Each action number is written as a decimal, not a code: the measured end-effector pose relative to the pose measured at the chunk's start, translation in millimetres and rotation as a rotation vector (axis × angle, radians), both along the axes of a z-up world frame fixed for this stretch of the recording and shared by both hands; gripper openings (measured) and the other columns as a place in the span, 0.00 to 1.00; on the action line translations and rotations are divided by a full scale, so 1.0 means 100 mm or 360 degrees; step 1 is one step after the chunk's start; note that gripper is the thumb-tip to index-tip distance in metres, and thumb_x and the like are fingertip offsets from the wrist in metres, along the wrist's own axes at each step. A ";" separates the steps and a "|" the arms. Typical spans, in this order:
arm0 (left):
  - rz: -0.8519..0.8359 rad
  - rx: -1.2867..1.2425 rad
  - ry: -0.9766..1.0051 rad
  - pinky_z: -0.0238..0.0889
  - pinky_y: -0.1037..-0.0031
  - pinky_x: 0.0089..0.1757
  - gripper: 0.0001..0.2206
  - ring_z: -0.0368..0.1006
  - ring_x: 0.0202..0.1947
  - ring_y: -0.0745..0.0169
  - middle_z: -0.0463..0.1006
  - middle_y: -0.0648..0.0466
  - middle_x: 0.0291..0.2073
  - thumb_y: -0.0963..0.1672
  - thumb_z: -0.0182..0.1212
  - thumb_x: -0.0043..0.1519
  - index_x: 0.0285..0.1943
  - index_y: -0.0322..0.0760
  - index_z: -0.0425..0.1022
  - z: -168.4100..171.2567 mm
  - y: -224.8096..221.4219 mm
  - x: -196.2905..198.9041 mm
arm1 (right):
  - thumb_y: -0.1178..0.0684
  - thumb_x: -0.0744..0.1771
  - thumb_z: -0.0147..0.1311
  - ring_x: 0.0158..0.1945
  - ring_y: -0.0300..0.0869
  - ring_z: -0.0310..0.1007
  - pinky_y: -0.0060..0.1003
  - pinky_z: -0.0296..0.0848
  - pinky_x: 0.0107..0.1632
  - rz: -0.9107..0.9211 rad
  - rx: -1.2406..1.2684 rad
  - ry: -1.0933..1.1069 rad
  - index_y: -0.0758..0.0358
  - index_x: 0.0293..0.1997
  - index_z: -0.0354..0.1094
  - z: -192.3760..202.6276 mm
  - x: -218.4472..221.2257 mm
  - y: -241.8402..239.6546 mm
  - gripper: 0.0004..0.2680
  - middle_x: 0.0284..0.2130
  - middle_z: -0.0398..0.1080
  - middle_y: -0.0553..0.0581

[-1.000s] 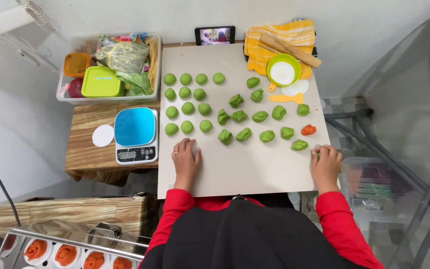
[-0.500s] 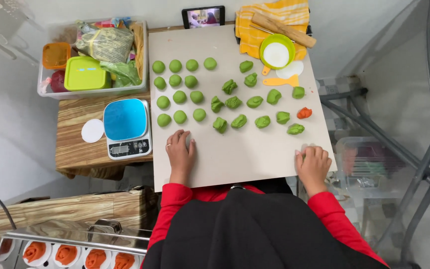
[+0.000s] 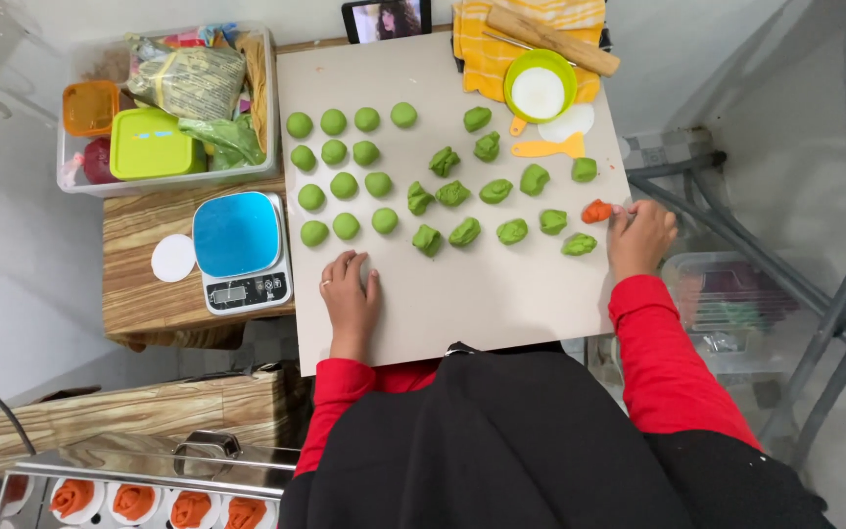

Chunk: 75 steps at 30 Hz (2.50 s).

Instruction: The person is shaping small pieces of green dough into balls by rolling them between their palms.

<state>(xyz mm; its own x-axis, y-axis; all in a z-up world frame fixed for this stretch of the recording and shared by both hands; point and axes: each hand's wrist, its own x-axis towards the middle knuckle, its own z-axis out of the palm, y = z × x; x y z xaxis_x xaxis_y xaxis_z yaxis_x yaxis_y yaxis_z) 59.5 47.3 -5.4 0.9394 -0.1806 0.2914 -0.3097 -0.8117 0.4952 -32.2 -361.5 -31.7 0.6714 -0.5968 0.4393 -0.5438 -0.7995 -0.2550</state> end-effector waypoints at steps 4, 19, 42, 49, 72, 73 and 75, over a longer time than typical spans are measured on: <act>0.0005 -0.0014 0.0021 0.53 0.66 0.43 0.11 0.58 0.46 0.56 0.66 0.56 0.41 0.45 0.53 0.51 0.43 0.43 0.69 -0.02 0.00 0.01 | 0.54 0.64 0.46 0.31 0.49 0.59 0.40 0.59 0.35 0.0309 -0.0124 -0.0172 0.57 0.24 0.59 -0.09 -0.19 0.01 0.06 0.21 0.57 0.53; -0.0018 -0.0021 -0.0017 0.52 0.68 0.43 0.11 0.58 0.46 0.59 0.65 0.58 0.41 0.45 0.53 0.51 0.42 0.46 0.68 -0.12 0.06 0.01 | 0.45 0.62 0.36 0.28 0.50 0.69 0.40 0.65 0.33 0.0143 0.0227 0.0868 0.57 0.20 0.61 0.21 -0.97 0.52 0.12 0.20 0.66 0.55; -0.0070 0.0035 -0.0069 0.53 0.66 0.41 0.12 0.58 0.44 0.55 0.65 0.56 0.41 0.44 0.54 0.49 0.42 0.44 0.69 -0.08 0.01 -0.02 | 0.46 0.62 0.51 0.33 0.50 0.56 0.41 0.52 0.35 -0.0055 -0.0062 -0.0097 0.55 0.25 0.55 -0.02 -0.23 0.15 0.09 0.24 0.54 0.53; -0.0096 -0.0001 -0.0016 0.52 0.67 0.42 0.10 0.58 0.45 0.56 0.65 0.56 0.41 0.44 0.53 0.51 0.41 0.43 0.69 -0.06 0.00 -0.04 | 0.52 0.66 0.41 0.34 0.52 0.62 0.40 0.60 0.40 0.0503 0.0365 -0.0423 0.59 0.27 0.60 0.00 -0.51 0.10 0.07 0.27 0.59 0.56; -0.0051 0.0030 -0.0090 0.54 0.68 0.41 0.11 0.60 0.43 0.57 0.66 0.57 0.40 0.45 0.54 0.49 0.41 0.45 0.69 -0.09 0.00 0.00 | 0.42 0.59 0.51 0.35 0.50 0.57 0.43 0.54 0.34 -0.0073 -0.0037 0.0327 0.57 0.30 0.55 0.17 -0.50 0.52 0.12 0.29 0.56 0.54; -0.0047 0.0032 -0.0097 0.54 0.68 0.41 0.11 0.60 0.43 0.57 0.66 0.57 0.40 0.45 0.54 0.49 0.41 0.45 0.69 -0.07 -0.01 0.00 | 0.42 0.59 0.51 0.35 0.50 0.57 0.43 0.54 0.34 -0.0068 -0.0036 0.0321 0.57 0.30 0.55 0.16 -0.43 0.47 0.12 0.29 0.56 0.54; -0.0050 0.0028 -0.0064 0.54 0.68 0.41 0.11 0.60 0.43 0.57 0.66 0.57 0.40 0.45 0.53 0.50 0.41 0.45 0.69 -0.02 -0.02 -0.02 | 0.43 0.59 0.52 0.35 0.50 0.57 0.43 0.54 0.34 -0.0052 -0.0101 0.0286 0.56 0.31 0.55 0.16 -0.32 0.40 0.11 0.28 0.55 0.54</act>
